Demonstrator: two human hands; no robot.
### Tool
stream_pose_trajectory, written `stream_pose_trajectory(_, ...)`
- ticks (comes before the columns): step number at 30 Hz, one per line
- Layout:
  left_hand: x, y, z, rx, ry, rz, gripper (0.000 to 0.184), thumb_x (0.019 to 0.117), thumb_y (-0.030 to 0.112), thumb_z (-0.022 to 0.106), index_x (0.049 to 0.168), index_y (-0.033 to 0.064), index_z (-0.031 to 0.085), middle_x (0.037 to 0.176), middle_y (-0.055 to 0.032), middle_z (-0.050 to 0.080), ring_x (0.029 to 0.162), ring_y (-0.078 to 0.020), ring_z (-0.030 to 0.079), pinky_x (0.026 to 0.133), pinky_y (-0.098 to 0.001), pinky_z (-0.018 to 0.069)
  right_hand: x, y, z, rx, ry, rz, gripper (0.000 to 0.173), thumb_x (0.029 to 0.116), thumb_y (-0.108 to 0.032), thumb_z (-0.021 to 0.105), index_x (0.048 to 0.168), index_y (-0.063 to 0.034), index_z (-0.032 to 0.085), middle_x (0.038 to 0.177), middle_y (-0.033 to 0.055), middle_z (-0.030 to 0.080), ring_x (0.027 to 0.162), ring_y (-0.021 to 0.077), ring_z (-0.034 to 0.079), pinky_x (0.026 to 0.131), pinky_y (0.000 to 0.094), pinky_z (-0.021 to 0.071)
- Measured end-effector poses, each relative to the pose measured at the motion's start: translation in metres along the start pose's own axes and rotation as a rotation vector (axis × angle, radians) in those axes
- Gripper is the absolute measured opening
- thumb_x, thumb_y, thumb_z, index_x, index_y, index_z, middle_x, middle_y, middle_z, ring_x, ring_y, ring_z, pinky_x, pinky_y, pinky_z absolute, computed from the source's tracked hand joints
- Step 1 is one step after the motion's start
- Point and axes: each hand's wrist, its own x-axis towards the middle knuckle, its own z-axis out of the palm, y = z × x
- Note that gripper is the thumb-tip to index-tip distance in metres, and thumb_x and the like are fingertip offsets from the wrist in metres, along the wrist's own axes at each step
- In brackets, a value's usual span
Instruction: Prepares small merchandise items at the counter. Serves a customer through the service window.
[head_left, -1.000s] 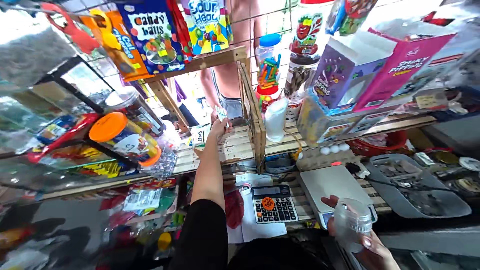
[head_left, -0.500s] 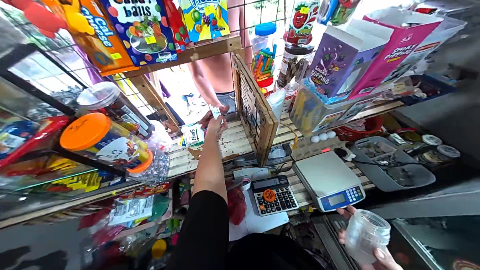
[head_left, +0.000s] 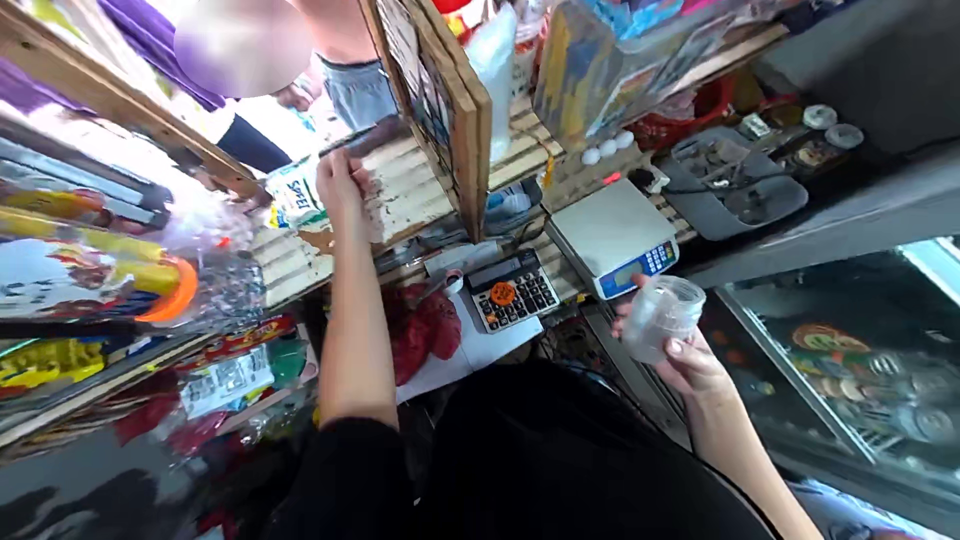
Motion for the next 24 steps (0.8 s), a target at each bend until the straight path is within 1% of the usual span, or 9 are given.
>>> stream_pose_trajectory(2, -0.086, -0.016, 0.003, 0.237, 0.004, 0.246, 0.044, 0.1117, 0.026, 0.038, 0.133, -0.0108, 0.047, 0.108, -0.0148, 0.063, 0.089, -0.0143, 0.062, 0.082, -0.0329, 0.0543, 0.002, 0.003, -0.008, -0.084, 0.089, 0.035, 0.084, 0.0781, -0.035, 0.088, 0.148, -0.0118, 0.047, 0.125, 0.0073, 0.069, 0.108, 0.0224, 0.069, 0.096, 0.0405, 0.0582)
stream_pose_trajectory(4, -0.165, -0.067, 0.017, 0.502, -0.255, 0.378, 0.033, 0.1074, 0.017, 0.047, 0.121, -0.0115, 0.054, 0.112, -0.0237, 0.064, 0.103, -0.0285, 0.066, 0.09, -0.0453, 0.0555, 0.01, 0.006, -0.006, -0.238, 0.212, 0.125, 0.084, 0.0702, -0.03, 0.092, 0.138, -0.0029, 0.05, 0.12, 0.0058, 0.071, 0.107, 0.0192, 0.07, 0.096, 0.0373, 0.0594)
stream_pose_trajectory(6, -0.206, -0.126, 0.042, 0.701, -0.627, 0.371, 0.032, 0.1019, 0.023, 0.059, 0.127, 0.0045, 0.067, 0.128, -0.0201, 0.065, 0.122, -0.0372, 0.061, 0.102, -0.055, 0.0513, 0.023, 0.01, 0.0, -0.442, 0.261, 0.265, 0.08, 0.0665, -0.025, 0.09, 0.132, 0.0006, 0.053, 0.112, 0.003, 0.072, 0.101, 0.0121, 0.071, 0.09, 0.0307, 0.0606)
stream_pose_trajectory(9, -0.22, -0.178, 0.068, 0.935, -0.899, 0.293, 0.046, 0.1016, 0.027, 0.061, 0.148, 0.0263, 0.057, 0.159, -0.0184, 0.043, 0.143, -0.0479, 0.041, 0.111, -0.0656, 0.0392, 0.045, 0.027, -0.005, -0.698, 0.131, 0.393, 0.083, 0.0703, -0.029, 0.087, 0.138, 0.0018, 0.051, 0.117, 0.0093, 0.069, 0.104, 0.0121, 0.069, 0.092, 0.0306, 0.0587)
stream_pose_trajectory(12, -0.214, -0.18, 0.075, 1.015, -0.898, 0.238, 0.049, 0.099, 0.007, 0.059, 0.145, 0.0224, 0.059, 0.151, -0.0238, 0.049, 0.137, -0.0484, 0.047, 0.108, -0.061, 0.0439, 0.061, 0.045, -0.013, -0.842, -0.005, 0.417, 0.084, 0.0715, -0.035, 0.087, 0.137, 0.003, 0.051, 0.118, 0.0149, 0.068, 0.105, 0.0168, 0.068, 0.093, 0.0356, 0.0574)
stream_pose_trajectory(15, -0.22, -0.155, 0.079, 0.671, -0.707, 0.148, 0.039, 0.103, 0.022, 0.057, 0.139, 0.0065, 0.061, 0.135, -0.0277, 0.057, 0.128, -0.0418, 0.055, 0.106, -0.0516, 0.0486, 0.07, 0.053, -0.02, -0.939, -0.119, 0.497, 0.082, 0.0728, -0.036, 0.087, 0.137, 0.0014, 0.053, 0.116, 0.0172, 0.069, 0.105, 0.0224, 0.069, 0.094, 0.043, 0.0566)
stream_pose_trajectory(18, -0.231, -0.121, 0.089, 0.374, -0.737, 0.208, 0.04, 0.1076, 0.026, 0.046, 0.129, -0.0056, 0.058, 0.123, -0.0244, 0.062, 0.114, -0.0303, 0.064, 0.101, -0.0416, 0.0524, 0.081, 0.05, -0.016, -0.959, -0.196, 0.511, 0.076, 0.0705, -0.035, 0.086, 0.132, -0.0003, 0.057, 0.111, 0.0156, 0.07, 0.1, 0.0228, 0.069, 0.09, 0.0455, 0.0573)
stream_pose_trajectory(21, -0.238, -0.102, 0.099, 0.378, -0.759, 0.326, 0.05, 0.1103, 0.032, 0.029, 0.121, -0.0057, 0.059, 0.107, -0.0196, 0.066, 0.101, -0.027, 0.067, 0.089, -0.043, 0.0558, 0.092, 0.036, -0.015, -0.888, -0.271, 0.503, 0.073, 0.0672, -0.035, 0.085, 0.128, -0.0036, 0.061, 0.107, 0.0089, 0.072, 0.097, 0.0148, 0.07, 0.088, 0.0387, 0.0586)
stream_pose_trajectory(24, -0.238, -0.077, 0.11, 0.5, -0.655, 0.411, 0.055, 0.1086, 0.039, 0.029, 0.112, -0.0024, 0.064, 0.101, -0.0172, 0.069, 0.093, -0.0282, 0.069, 0.079, -0.0466, 0.0579, 0.105, 0.021, -0.015, -0.816, -0.355, 0.506, 0.069, 0.0659, -0.032, 0.086, 0.125, -0.0048, 0.064, 0.106, 0.0051, 0.073, 0.096, 0.0108, 0.07, 0.088, 0.0345, 0.059)
